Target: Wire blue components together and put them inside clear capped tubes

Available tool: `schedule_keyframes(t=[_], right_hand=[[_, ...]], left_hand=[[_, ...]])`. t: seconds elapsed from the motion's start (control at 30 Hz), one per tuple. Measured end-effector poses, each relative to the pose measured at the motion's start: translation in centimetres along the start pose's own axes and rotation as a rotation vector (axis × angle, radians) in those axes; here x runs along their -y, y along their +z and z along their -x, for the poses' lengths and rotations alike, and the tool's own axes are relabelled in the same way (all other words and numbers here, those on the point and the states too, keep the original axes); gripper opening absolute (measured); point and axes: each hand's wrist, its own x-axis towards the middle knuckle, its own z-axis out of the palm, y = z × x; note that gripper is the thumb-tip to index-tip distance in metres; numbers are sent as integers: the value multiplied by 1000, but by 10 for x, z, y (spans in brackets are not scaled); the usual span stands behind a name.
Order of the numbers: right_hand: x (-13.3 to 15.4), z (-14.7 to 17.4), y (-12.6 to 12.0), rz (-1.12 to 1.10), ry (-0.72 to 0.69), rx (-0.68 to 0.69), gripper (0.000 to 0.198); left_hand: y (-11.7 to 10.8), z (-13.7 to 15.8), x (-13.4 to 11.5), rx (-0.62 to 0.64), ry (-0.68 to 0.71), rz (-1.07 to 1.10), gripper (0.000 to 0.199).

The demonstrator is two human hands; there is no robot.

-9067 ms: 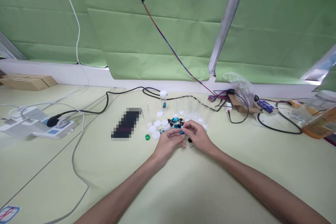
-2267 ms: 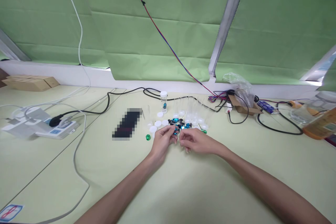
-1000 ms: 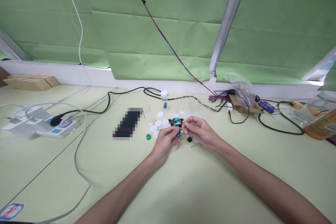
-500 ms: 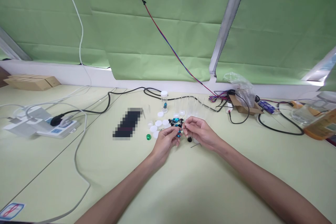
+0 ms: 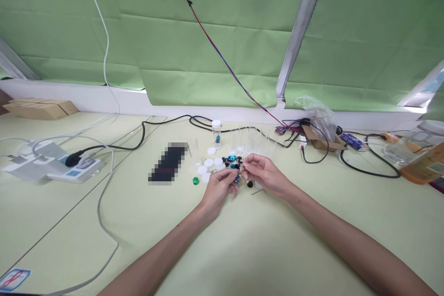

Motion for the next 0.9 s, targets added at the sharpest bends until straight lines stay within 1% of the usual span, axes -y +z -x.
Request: schedule_keyframes(t=[0.43, 0.73, 0.9], right_hand=[[-4, -3, -4, 124, -85, 33, 27], [-2, -3, -3, 155, -102, 40, 24], [-2, -2, -2, 176, -100, 19, 27]], left_hand=[[1, 0, 1, -30, 43, -131, 35], [1, -1, 2, -28, 35, -116, 38], [1, -1, 1, -24, 46, -116, 40]])
